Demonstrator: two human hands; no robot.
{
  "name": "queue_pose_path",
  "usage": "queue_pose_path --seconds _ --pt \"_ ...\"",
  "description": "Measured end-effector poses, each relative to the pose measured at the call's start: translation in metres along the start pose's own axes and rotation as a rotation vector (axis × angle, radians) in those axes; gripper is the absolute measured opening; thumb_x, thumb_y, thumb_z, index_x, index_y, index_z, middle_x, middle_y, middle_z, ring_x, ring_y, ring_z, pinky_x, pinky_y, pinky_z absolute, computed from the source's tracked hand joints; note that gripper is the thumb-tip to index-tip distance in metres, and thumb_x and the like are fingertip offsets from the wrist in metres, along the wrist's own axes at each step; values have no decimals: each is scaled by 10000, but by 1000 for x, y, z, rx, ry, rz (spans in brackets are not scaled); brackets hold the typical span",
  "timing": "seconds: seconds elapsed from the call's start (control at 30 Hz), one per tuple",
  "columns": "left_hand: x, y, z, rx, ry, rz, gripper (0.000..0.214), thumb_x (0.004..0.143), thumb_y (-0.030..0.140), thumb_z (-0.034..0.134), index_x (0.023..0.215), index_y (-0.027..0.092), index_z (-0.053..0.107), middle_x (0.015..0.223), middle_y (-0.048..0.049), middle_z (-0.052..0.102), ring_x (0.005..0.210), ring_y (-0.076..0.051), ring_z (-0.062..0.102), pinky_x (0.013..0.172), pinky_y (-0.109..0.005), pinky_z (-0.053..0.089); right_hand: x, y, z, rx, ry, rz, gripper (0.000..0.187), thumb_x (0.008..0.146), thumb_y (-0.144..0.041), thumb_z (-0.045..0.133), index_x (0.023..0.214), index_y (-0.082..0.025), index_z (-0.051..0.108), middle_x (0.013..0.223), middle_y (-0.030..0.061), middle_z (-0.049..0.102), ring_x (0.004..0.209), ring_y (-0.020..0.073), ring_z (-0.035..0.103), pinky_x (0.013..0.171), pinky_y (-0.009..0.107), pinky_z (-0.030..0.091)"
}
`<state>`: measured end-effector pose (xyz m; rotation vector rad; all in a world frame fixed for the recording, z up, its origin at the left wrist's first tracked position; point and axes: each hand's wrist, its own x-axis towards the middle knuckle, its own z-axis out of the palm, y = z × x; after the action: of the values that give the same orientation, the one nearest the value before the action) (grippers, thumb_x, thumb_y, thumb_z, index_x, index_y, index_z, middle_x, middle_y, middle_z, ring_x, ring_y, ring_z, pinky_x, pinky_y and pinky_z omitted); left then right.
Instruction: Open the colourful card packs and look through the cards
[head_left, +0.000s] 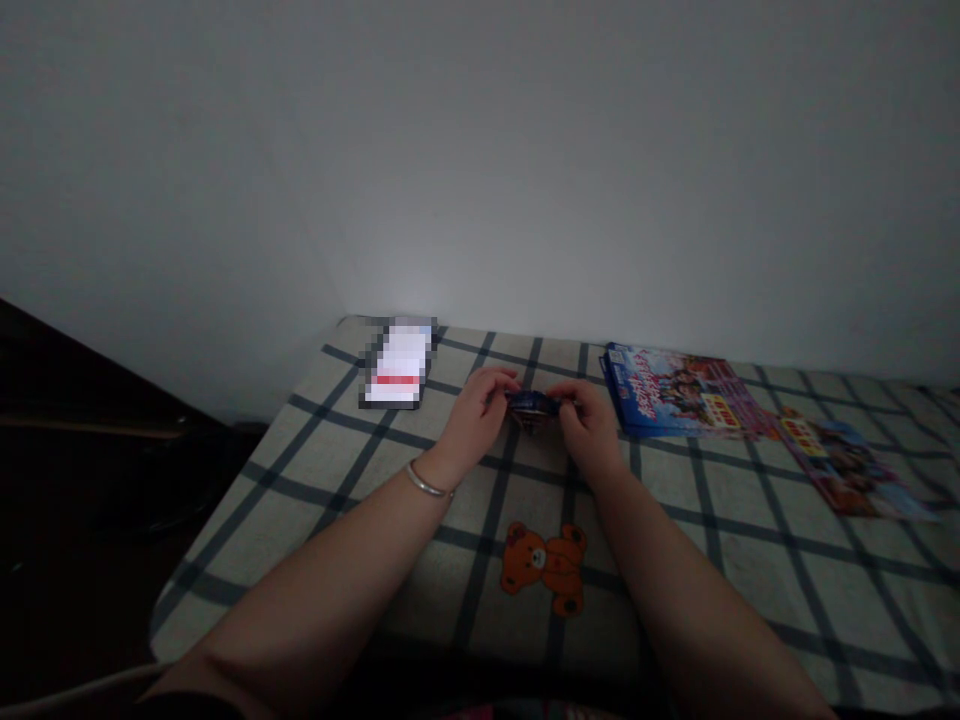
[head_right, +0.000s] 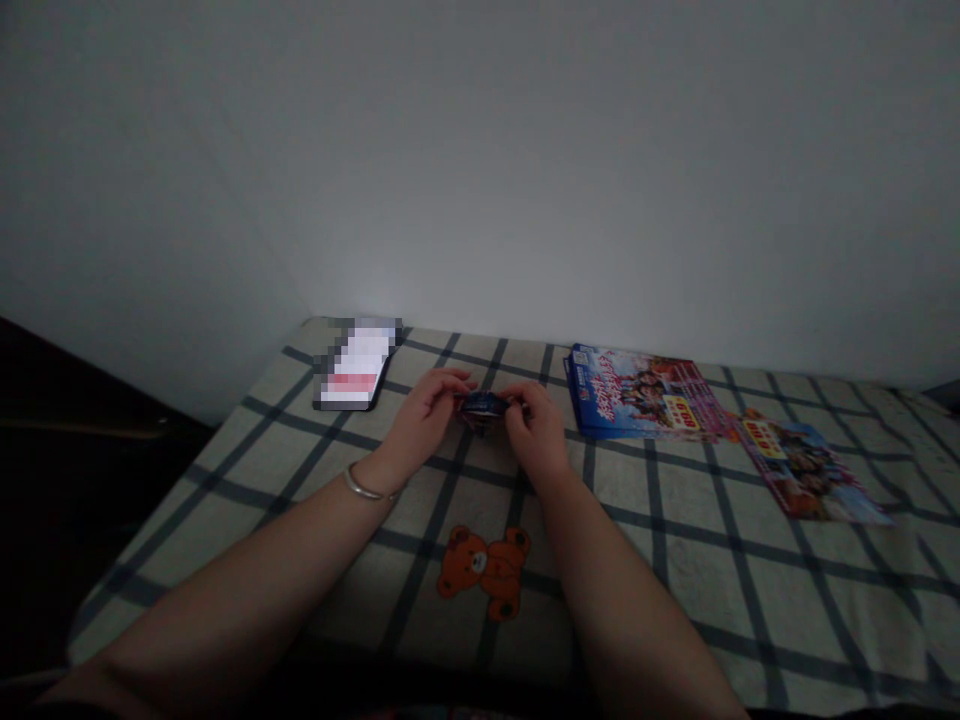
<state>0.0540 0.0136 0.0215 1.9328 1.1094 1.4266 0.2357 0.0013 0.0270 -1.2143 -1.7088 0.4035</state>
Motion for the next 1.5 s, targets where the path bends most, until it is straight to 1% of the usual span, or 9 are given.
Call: queue_pose_path --seconds 0.13,0.37,0.53,0.7,0.9,1.03,1.2,1.4,1.5 --pt "0 -1 0 5 7 -22 272 847 35 377 885 192 595 1061 -48 613 1041 -170 582 948 -414 477 1 1 0 43 23 0 267 724 -91 390 780 -222 616 828 33 631 846 200 589 788 354 479" --pt "0 -3 2 -25 7 -54 303 790 6 366 898 191 580 1067 -51 612 1051 -180 589 937 -417 493 2 7 1 89 44 38 285 668 -71 366 695 -225 604 807 28 644 850 203 591 824 380 473" --pt "-2 -2 2 -40 15 -68 191 853 93 429 907 186 586 1064 -65 610 1010 -181 602 911 -399 510 2 7 3 -51 -35 -14 302 667 -50 397 722 -235 630 793 28 651 850 220 588 816 397 474" --pt "-2 1 1 -51 18 -76 149 858 121 458 906 183 584 1059 -70 596 974 -172 604 839 -353 535 0 2 3 -183 -144 -118 275 709 -49 456 788 -228 650 823 40 656 866 226 585 804 388 477" --pt "-2 4 0 1 9 4 208 815 51 457 901 191 584 1053 -53 597 1011 -161 579 895 -355 501 -1 -7 1 -329 -217 -191 105 808 -251 608 874 -243 689 881 54 678 896 239 585 808 391 477" --pt "-2 5 -1 26 4 2 235 794 25 451 888 193 586 1039 -46 605 1009 -164 576 922 -374 483 -2 -9 1 -393 -239 -199 171 798 -354 665 922 -241 701 918 55 686 924 252 579 794 395 484" --pt "-1 5 -1 17 -7 12 236 795 26 446 886 188 592 1032 -48 610 1017 -172 573 933 -385 474 -3 -7 2 -446 -239 -210 140 835 -274 627 941 -250 715 897 53 690 905 234 578 790 372 478" --pt "-2 7 0 13 -51 15 260 745 -7 433 834 188 580 1009 -36 624 1000 -168 577 929 -381 475 -4 -17 0 -597 -306 -104 184 856 -232 589 981 -243 723 922 48 694 963 221 565 830 326 451" --pt "-2 7 0 -5 -84 8 261 725 -17 423 789 188 571 998 -30 628 993 -163 578 919 -371 477 -5 -22 -1 -668 -317 -97 197 853 -198 576 977 -246 722 925 51 695 968 228 558 816 324 444"
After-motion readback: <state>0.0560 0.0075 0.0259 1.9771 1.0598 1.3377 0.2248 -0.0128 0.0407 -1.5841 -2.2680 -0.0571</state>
